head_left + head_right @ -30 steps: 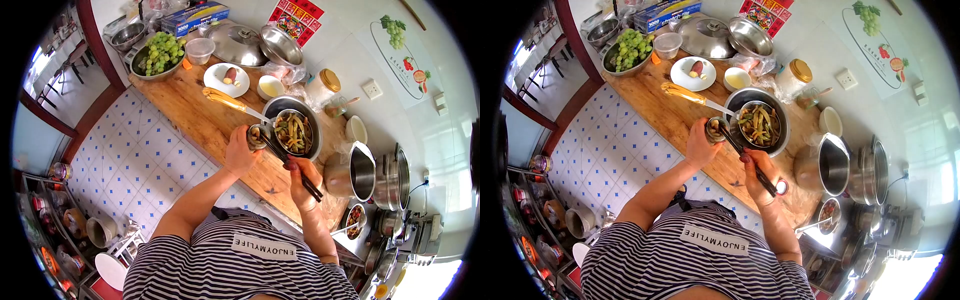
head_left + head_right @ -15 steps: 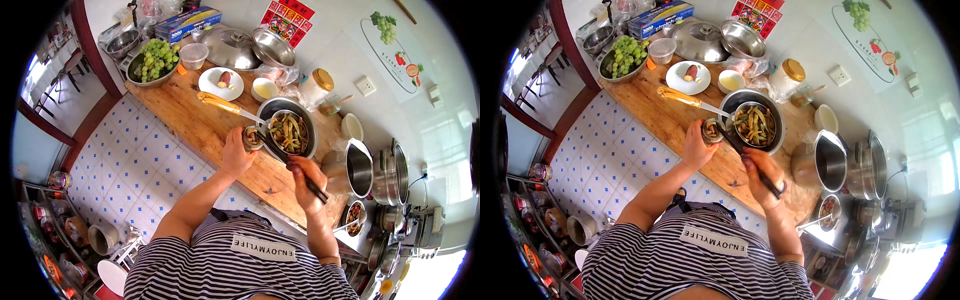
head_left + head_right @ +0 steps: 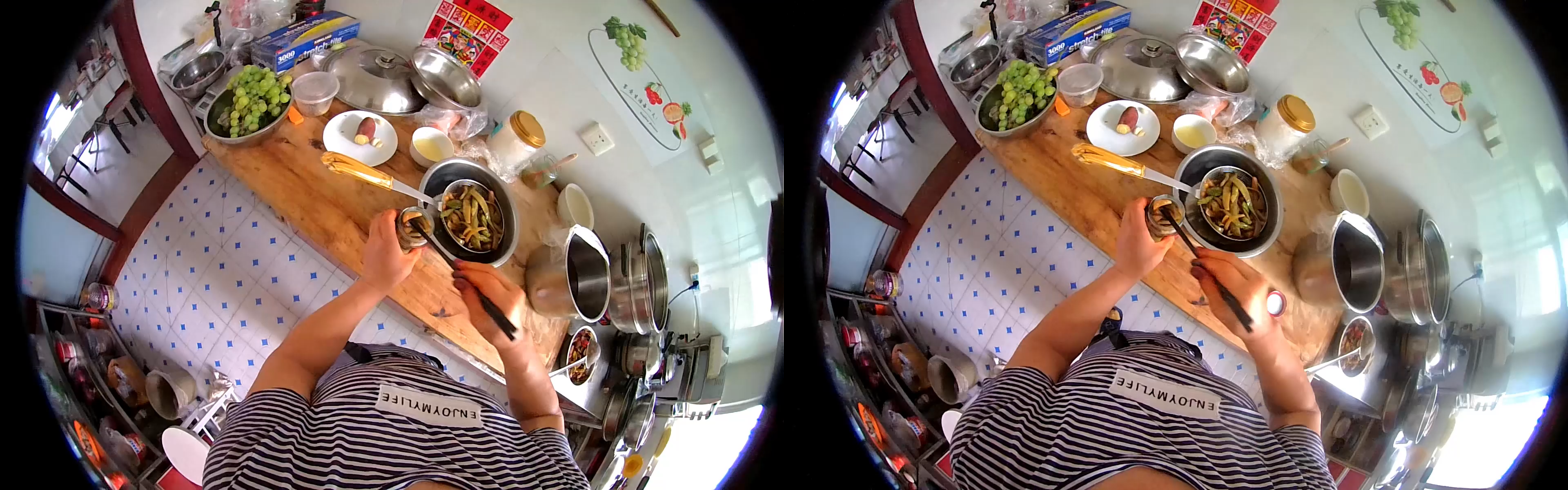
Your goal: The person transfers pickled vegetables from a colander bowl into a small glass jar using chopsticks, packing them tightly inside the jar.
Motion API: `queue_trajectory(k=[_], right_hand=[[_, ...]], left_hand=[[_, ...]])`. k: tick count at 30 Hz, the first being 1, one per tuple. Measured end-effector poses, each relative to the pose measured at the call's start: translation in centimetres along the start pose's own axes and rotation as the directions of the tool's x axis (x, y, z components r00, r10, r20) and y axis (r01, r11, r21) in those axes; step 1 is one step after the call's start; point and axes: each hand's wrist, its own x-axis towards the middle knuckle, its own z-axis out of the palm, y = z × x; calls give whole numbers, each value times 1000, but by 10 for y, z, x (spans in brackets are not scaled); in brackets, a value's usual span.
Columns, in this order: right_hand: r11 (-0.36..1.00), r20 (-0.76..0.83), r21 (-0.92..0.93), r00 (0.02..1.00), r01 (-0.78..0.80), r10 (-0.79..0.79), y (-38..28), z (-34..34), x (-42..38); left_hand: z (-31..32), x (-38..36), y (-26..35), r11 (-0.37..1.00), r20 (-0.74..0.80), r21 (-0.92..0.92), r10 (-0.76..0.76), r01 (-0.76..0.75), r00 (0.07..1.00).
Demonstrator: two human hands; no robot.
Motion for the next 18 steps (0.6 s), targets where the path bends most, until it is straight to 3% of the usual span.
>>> queue_trajectory(k=[3, 7, 15, 18], right_hand=[[998, -37, -60, 999, -8, 6, -11, -13, -5], [974, 16, -95, 979, 204, -204, -2, 9, 0], [957, 32, -188, 975, 223, -221, 5, 24, -15], [969, 43, -183, 986, 164, -159, 2, 29, -2]], left_hand=[[1, -1, -2, 1000, 2, -2, -6, 6, 1000], [3, -2, -3, 1000, -8, 18, 24, -24, 1000], [1, -1, 0, 1000, -20, 1, 21, -21, 1000], [2, -4, -2, 998, -13, 39, 42, -41, 999]])
